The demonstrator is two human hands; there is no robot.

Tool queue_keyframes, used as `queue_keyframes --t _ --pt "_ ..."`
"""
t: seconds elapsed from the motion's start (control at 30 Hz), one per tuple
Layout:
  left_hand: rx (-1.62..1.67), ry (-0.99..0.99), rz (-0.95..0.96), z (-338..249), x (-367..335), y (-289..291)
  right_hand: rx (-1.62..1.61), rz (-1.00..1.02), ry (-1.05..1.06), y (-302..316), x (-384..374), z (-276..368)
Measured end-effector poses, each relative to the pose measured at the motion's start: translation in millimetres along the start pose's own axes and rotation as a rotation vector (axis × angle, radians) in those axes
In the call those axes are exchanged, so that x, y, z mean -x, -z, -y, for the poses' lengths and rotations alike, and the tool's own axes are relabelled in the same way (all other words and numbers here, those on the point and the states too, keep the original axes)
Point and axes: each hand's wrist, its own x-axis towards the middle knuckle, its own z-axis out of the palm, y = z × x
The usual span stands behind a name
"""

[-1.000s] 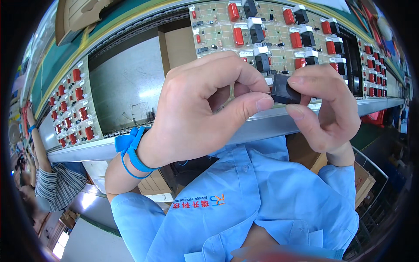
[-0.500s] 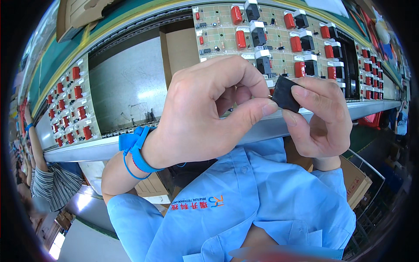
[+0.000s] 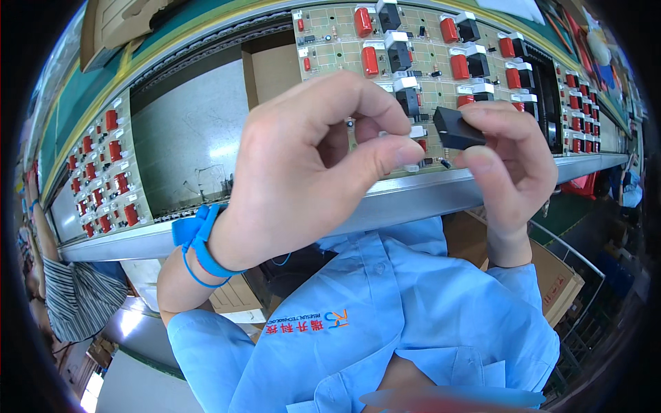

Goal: The person inserts relays and spacers into a printed circuit board by hand, taking the components from a cardboard box and pressing them into place on the board.

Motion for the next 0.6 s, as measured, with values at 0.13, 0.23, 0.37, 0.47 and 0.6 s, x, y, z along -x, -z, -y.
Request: queue_keyframes --t 0.13,0.23,0.37,0.47,0.6 --pt "0.049 0.007 -0.046 2.2 -1.8 3.0 -0.286 0.03 -0.247 10.6 1.2 -0.9" --pt "0.092 0.084 -0.035 -0.9 -1.5 7.0 -0.229 0.075 -0.246 14.8 -0.5 -2.8" --pt "0.062 0.0 -0.094 4.6 -1.0 10.3 -0.038 0.146 -0.209 22.6 -1.0 -0.4" --pt "0.06 -0.062 -0.143 16.2 0.9 13.6 0.132 0.19 -0.136 25.8 -0.2 -1.4" --pt "-0.022 -0.098 -0.134 17.0 0.1 15.7 0.308 0.244 -0.097 21.2 0.6 -1.2"
